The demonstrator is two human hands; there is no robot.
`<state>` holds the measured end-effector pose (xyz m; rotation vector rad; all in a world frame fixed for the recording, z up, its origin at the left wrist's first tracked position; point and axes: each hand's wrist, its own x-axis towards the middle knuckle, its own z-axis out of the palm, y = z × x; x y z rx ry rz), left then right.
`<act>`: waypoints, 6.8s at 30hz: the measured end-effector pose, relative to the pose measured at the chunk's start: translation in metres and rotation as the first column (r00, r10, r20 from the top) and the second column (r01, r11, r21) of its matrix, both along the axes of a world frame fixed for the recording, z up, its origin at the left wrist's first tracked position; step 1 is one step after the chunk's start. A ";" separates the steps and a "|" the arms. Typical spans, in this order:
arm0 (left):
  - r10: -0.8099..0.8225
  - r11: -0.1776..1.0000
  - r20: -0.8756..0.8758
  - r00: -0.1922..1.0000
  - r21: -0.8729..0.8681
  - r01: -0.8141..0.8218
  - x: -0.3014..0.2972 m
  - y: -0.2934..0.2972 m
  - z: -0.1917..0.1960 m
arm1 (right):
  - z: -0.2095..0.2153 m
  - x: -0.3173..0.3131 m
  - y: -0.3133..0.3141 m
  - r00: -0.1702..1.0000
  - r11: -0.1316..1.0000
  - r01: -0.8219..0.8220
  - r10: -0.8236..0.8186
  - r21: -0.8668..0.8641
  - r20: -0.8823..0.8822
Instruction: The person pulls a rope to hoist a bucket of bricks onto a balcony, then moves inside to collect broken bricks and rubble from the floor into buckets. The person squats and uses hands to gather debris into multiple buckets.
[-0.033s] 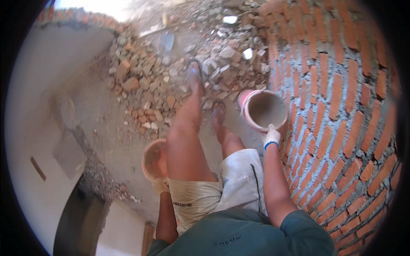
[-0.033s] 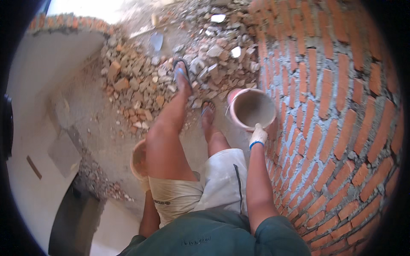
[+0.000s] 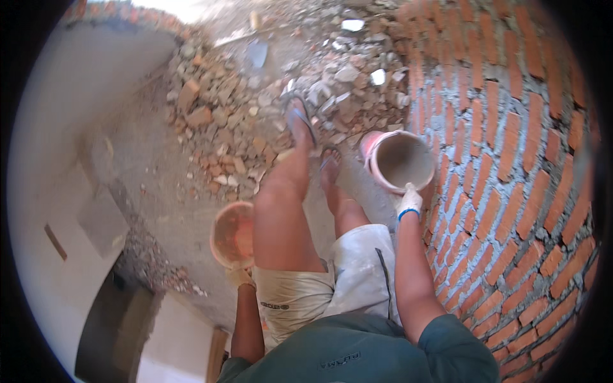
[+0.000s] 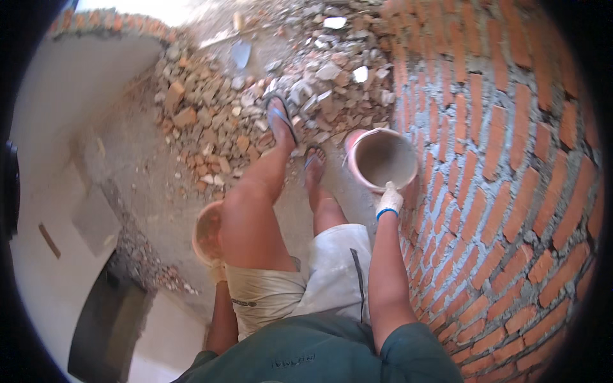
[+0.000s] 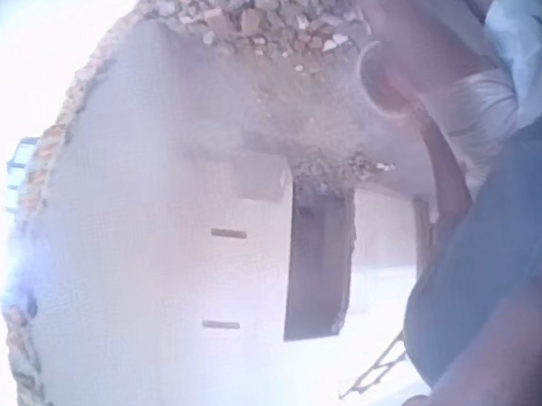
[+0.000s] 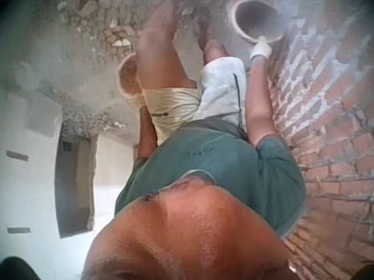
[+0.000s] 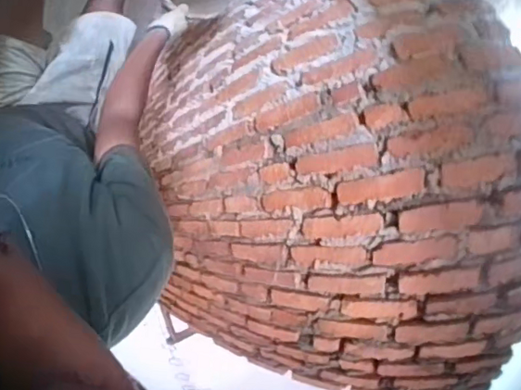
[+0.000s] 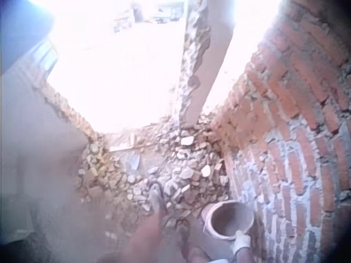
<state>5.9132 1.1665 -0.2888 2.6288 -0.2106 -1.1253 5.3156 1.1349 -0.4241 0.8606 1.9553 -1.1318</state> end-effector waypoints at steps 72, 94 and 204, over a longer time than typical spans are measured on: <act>-0.208 0.971 -0.024 0.978 -0.126 0.204 -0.227 -0.023 -0.163 | -0.027 0.112 -0.292 -0.457 -0.089 -0.855 0.595 0.511 -0.662; 0.080 0.997 0.143 0.987 -0.028 -0.076 0.005 0.185 -0.159 | 0.106 0.259 -0.079 -0.143 -0.076 -0.839 0.986 -0.538 0.084; -0.152 0.699 0.165 0.974 -0.679 0.224 0.089 0.019 -0.424 | -0.340 0.184 0.077 -0.348 -0.329 -0.936 0.916 0.123 -0.198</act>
